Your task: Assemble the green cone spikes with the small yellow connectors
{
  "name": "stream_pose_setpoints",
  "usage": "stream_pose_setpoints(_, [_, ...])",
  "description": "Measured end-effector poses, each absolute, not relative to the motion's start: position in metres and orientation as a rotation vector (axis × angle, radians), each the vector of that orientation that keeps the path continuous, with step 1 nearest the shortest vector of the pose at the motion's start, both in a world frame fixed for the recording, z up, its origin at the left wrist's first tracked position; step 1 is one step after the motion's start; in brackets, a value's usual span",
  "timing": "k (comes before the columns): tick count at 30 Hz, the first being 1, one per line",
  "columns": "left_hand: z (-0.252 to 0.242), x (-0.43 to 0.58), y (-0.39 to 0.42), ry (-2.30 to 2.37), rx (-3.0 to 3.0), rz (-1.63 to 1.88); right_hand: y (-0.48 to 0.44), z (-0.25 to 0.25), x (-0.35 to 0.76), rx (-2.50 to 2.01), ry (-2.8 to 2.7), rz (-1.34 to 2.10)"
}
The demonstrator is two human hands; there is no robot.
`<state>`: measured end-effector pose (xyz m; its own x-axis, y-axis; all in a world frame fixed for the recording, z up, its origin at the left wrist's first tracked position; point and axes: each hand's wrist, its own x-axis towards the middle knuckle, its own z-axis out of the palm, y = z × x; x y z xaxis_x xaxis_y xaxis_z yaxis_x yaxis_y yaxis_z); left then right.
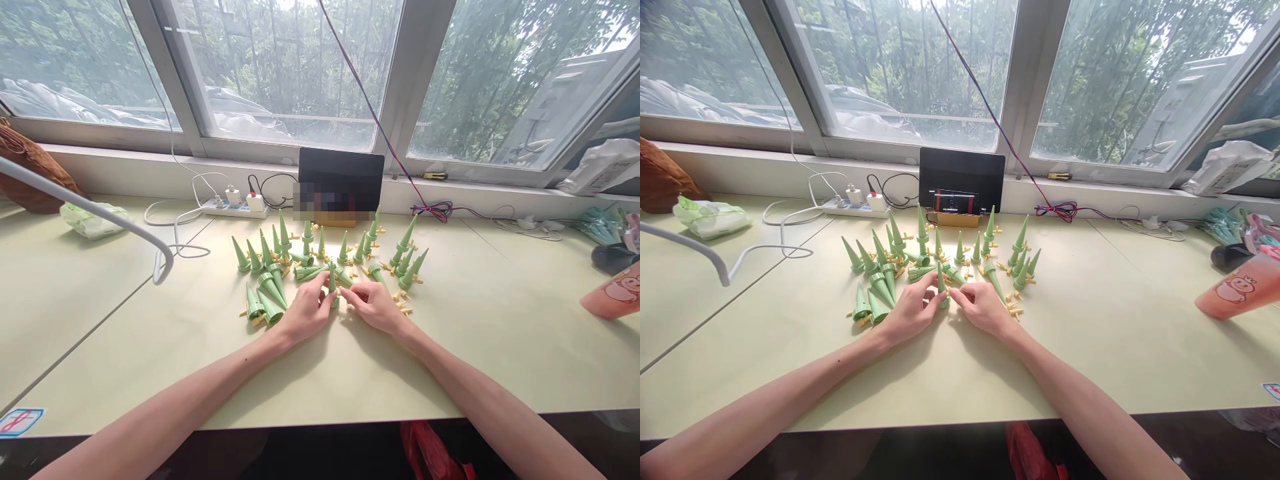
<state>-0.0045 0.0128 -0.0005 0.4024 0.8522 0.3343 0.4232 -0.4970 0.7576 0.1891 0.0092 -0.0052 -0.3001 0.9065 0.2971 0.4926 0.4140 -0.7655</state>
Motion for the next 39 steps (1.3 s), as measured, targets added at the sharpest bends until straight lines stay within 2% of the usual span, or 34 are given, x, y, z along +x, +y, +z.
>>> stream_pose_setpoints(39, [0.0029, -0.0038, 0.0106, 1.109, 2.093, 0.959, 0.0084, -0.0049, 0.1885, -1.174, -1.919, 0.748])
